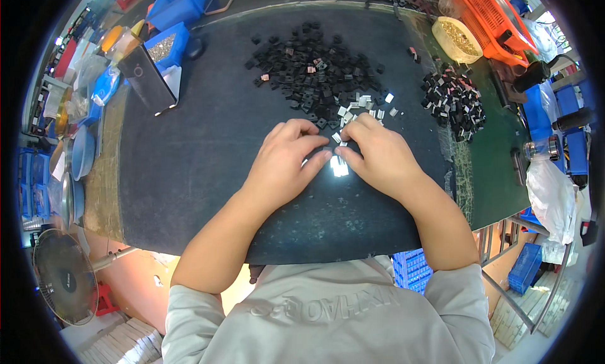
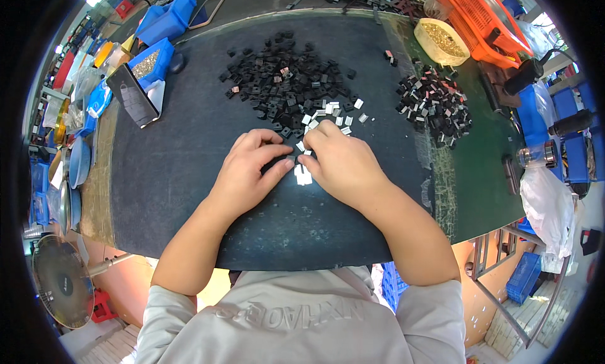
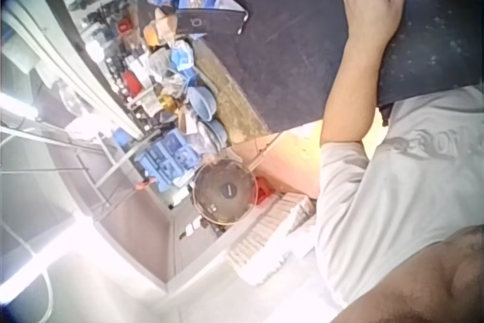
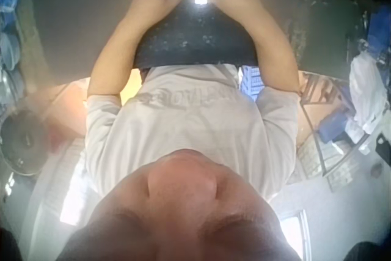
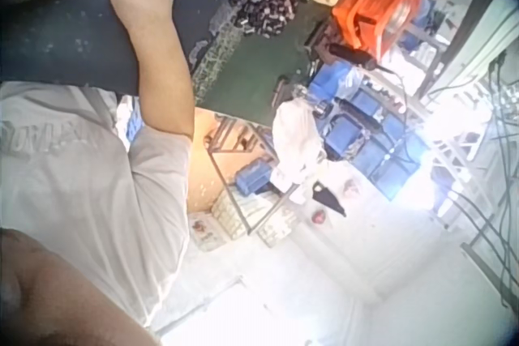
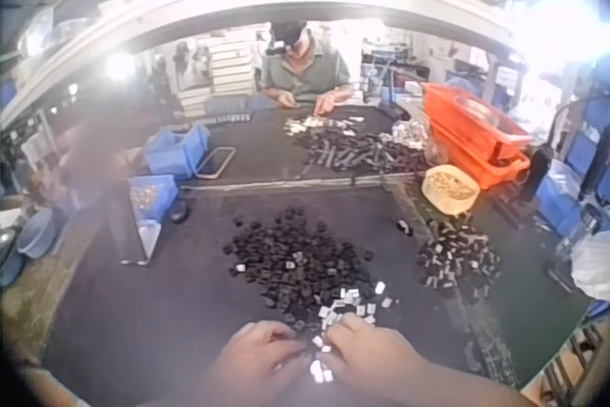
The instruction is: The person sorts and inspects mechanical parts by hand on a workbench.
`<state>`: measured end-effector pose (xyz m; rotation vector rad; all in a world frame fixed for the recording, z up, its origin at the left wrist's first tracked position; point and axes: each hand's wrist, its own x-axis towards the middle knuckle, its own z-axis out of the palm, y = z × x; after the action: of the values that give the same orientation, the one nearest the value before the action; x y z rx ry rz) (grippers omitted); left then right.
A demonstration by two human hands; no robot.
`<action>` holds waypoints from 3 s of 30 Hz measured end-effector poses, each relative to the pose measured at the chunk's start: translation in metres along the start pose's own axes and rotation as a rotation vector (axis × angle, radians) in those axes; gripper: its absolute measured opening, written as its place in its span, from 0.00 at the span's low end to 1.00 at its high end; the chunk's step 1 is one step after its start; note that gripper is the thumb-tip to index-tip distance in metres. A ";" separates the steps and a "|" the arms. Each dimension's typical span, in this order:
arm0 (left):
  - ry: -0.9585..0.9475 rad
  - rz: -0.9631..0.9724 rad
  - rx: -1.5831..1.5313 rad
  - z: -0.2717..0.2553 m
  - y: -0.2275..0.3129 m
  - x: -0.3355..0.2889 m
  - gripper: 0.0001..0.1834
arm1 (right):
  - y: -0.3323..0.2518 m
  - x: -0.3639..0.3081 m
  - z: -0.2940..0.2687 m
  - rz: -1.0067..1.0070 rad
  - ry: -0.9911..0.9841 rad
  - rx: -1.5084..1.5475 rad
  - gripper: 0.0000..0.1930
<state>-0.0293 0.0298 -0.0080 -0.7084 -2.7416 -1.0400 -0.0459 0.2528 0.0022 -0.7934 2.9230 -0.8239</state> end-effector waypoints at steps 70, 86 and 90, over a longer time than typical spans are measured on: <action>0.085 -0.057 0.102 -0.005 -0.013 0.006 0.11 | 0.028 0.006 -0.010 -0.056 0.093 0.007 0.10; 0.022 -0.507 -1.217 -0.009 0.000 -0.006 0.13 | 0.005 0.008 0.000 -0.141 0.199 0.183 0.08; -0.009 -0.581 -1.249 -0.011 0.002 -0.005 0.13 | -0.010 0.002 -0.003 -0.245 0.259 0.304 0.08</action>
<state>-0.0241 0.0223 0.0001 0.0892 -2.0167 -2.8708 -0.0438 0.2464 0.0102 -1.1005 2.8309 -1.4497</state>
